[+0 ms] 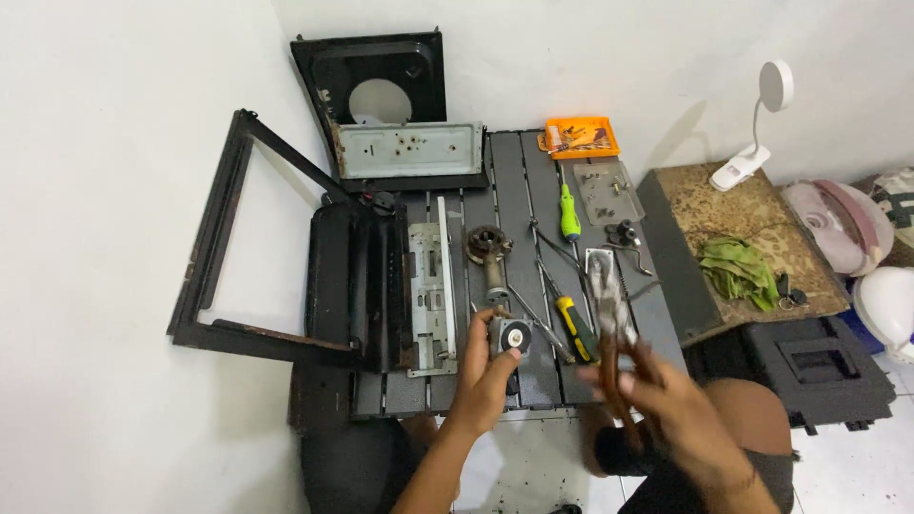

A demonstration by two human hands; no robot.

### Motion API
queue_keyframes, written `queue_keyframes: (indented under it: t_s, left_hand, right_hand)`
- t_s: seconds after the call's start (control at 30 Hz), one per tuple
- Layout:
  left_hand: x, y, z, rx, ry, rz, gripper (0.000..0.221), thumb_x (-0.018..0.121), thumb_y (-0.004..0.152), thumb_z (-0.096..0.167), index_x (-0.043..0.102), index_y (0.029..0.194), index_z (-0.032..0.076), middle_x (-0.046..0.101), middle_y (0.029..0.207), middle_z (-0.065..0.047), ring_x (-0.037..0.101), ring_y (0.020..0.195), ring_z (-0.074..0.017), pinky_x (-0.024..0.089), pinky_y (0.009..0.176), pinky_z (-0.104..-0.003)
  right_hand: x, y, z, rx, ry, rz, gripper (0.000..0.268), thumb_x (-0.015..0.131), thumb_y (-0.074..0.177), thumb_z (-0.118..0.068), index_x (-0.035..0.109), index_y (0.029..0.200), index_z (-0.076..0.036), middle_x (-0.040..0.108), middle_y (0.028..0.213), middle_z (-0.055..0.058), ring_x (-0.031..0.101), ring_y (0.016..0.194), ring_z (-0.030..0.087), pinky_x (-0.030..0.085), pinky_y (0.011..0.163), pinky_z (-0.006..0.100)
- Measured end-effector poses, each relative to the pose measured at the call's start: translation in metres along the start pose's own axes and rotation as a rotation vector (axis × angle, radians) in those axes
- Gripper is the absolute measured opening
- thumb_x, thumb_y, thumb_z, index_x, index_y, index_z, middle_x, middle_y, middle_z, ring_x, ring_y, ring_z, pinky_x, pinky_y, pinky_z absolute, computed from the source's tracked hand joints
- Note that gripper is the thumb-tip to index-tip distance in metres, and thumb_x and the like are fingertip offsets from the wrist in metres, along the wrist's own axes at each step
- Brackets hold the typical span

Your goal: Adjusting a valve component from a gas stove using a screwdriver and pliers on a repair bench.

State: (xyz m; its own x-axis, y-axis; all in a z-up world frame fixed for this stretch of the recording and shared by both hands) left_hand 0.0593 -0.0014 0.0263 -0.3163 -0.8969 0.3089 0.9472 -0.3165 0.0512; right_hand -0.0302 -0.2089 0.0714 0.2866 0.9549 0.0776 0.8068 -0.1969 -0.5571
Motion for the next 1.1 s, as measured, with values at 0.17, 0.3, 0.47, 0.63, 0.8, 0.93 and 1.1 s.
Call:
queue_keyframes:
  t_s: [0.17, 0.3, 0.47, 0.63, 0.8, 0.93, 1.1]
  left_hand:
    - [0.003, -0.01, 0.042, 0.012, 0.149, -0.024, 0.04, 0.052, 0.088, 0.01, 0.048, 0.129, 0.012, 0.054, 0.112, -0.008, 0.052, 0.088, -0.0161, 0.045, 0.075, -0.03]
    - [0.004, -0.01, 0.054, 0.156, 0.286, -0.042, 0.038, 0.051, 0.09, 0.011, 0.046, 0.128, 0.011, 0.051, 0.118, -0.008, 0.052, 0.097, -0.0186, 0.045, 0.085, -0.032]
    - [0.011, -0.009, 0.055, 0.157, 0.423, -0.043, 0.04, 0.051, 0.088, 0.013, 0.047, 0.128, 0.01, 0.049, 0.124, -0.009, 0.049, 0.117, -0.0249, 0.038, 0.102, -0.039]
    - [0.011, -0.004, 0.048, 0.145, 0.499, -0.086, 0.045, 0.052, 0.086, 0.013, 0.046, 0.13, 0.008, 0.05, 0.129, -0.011, 0.051, 0.122, -0.028, 0.038, 0.103, -0.041]
    - [0.016, -0.005, 0.045, 0.117, 0.599, -0.186, 0.043, 0.05, 0.084, 0.016, 0.048, 0.126, 0.007, 0.046, 0.123, -0.009, 0.05, 0.113, -0.025, 0.041, 0.098, -0.038]
    - [0.019, -0.008, 0.052, 0.004, 0.723, -0.188, 0.044, 0.053, 0.085, 0.016, 0.047, 0.128, 0.012, 0.048, 0.122, -0.008, 0.057, 0.093, -0.0251, 0.045, 0.075, -0.042]
    - [0.023, -0.011, 0.056, -0.075, 0.78, -0.239, 0.042, 0.051, 0.087, 0.02, 0.047, 0.129, 0.014, 0.048, 0.121, -0.007, 0.057, 0.08, -0.0257, 0.042, 0.068, -0.043]
  right_hand:
    - [-0.011, -0.002, 0.071, 0.055, 0.25, 0.018, 0.051, 0.061, 0.088, -0.003, 0.063, 0.138, 0.01, 0.072, 0.123, 0.027, 0.061, 0.096, 0.036, 0.042, 0.078, 0.042]
    - [-0.003, -0.011, 0.087, 0.125, 0.28, -0.032, 0.06, 0.062, 0.084, -0.001, 0.061, 0.143, 0.008, 0.074, 0.119, 0.034, 0.063, 0.088, 0.044, 0.045, 0.077, 0.051]
    - [0.02, -0.028, 0.077, 0.055, 0.47, -0.483, 0.061, 0.071, 0.092, -0.005, 0.047, 0.145, 0.012, 0.064, 0.139, 0.041, 0.066, 0.127, 0.054, 0.05, 0.109, 0.062]
    - [0.01, -0.037, 0.074, 0.356, 0.305, -0.278, 0.068, 0.064, 0.083, -0.001, 0.051, 0.15, 0.002, 0.073, 0.134, 0.044, 0.071, 0.109, 0.058, 0.054, 0.084, 0.06]
    - [-0.003, -0.042, 0.051, 0.222, -0.068, -0.223, 0.042, 0.066, 0.092, -0.002, 0.074, 0.132, 0.006, 0.083, 0.112, 0.024, 0.075, 0.102, 0.034, 0.056, 0.091, 0.042]
    - [-0.014, -0.03, 0.043, -0.13, -0.526, -0.349, 0.054, 0.067, 0.09, -0.032, 0.065, 0.141, -0.015, 0.081, 0.122, 0.0, 0.071, 0.11, 0.012, 0.05, 0.101, 0.027]
    - [-0.019, -0.025, 0.036, -0.047, -0.848, -0.304, 0.042, 0.063, 0.095, -0.029, 0.064, 0.137, -0.03, 0.087, 0.105, -0.008, 0.076, 0.09, 0.01, 0.055, 0.082, 0.025]
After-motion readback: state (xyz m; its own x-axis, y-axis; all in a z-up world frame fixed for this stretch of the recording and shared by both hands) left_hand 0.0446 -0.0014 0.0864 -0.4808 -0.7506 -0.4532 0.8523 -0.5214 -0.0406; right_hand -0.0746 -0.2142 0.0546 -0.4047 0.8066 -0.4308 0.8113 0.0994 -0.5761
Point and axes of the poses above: each hand's wrist, its own y-axis towards the middle knuckle, its own x-axis out of the palm, z = x × y, the point moved 6 cm from there along y, towards the middle knuckle
